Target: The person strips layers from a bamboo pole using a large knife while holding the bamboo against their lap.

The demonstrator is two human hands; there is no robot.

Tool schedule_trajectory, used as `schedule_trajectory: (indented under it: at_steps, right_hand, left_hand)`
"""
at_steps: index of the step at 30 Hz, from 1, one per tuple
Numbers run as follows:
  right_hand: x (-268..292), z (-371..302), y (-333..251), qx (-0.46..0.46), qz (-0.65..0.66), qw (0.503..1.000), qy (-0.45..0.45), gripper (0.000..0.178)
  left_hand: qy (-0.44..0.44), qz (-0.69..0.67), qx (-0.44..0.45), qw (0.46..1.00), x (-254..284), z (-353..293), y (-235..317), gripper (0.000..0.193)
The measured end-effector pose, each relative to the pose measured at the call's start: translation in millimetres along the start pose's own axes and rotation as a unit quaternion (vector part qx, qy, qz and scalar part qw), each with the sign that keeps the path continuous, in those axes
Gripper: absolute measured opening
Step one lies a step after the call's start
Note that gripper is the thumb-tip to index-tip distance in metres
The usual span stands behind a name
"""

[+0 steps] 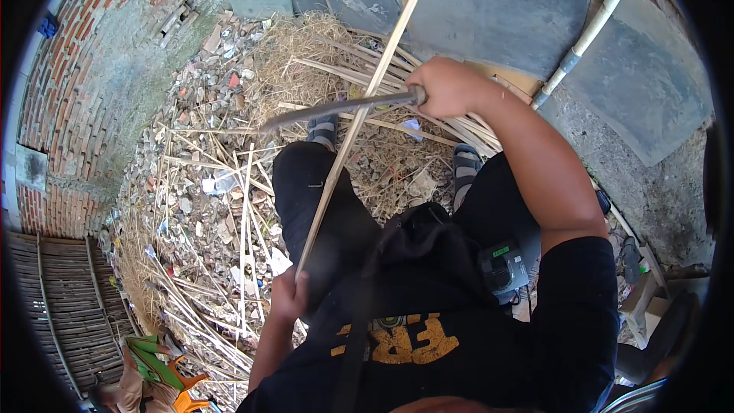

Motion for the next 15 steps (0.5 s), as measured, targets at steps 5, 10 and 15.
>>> schedule_trajectory:
  at_steps: [5, 10, 15]
  right_hand:
    - [-19, 10, 10, -0.029, 0.012, 0.999, -0.027, 0.024]
    - [-9, -6, -36, 0.060, -0.021, 0.996, 0.056, 0.020]
    - [-13, 11, -10, 0.024, -0.004, 0.999, 0.040, 0.020]
  left_hand:
    - [-0.019, -0.024, 0.011, 0.999, -2, -1, -3, 0.040]
    - [-0.023, -0.046, 0.003, 0.999, 5, -2, -3, 0.040]
    - [-0.025, -0.031, 0.013, 0.999, -1, 0, -4, 0.039]
Point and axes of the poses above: each hand's wrist, its own z-axis towards the middle knuckle, its own x-axis out of the back of the hand, y = z × x, the point moved 6 cm from there along z, towards the middle knuckle, and after that the axes turned 11 degrees about y, right-handed, at the moved point
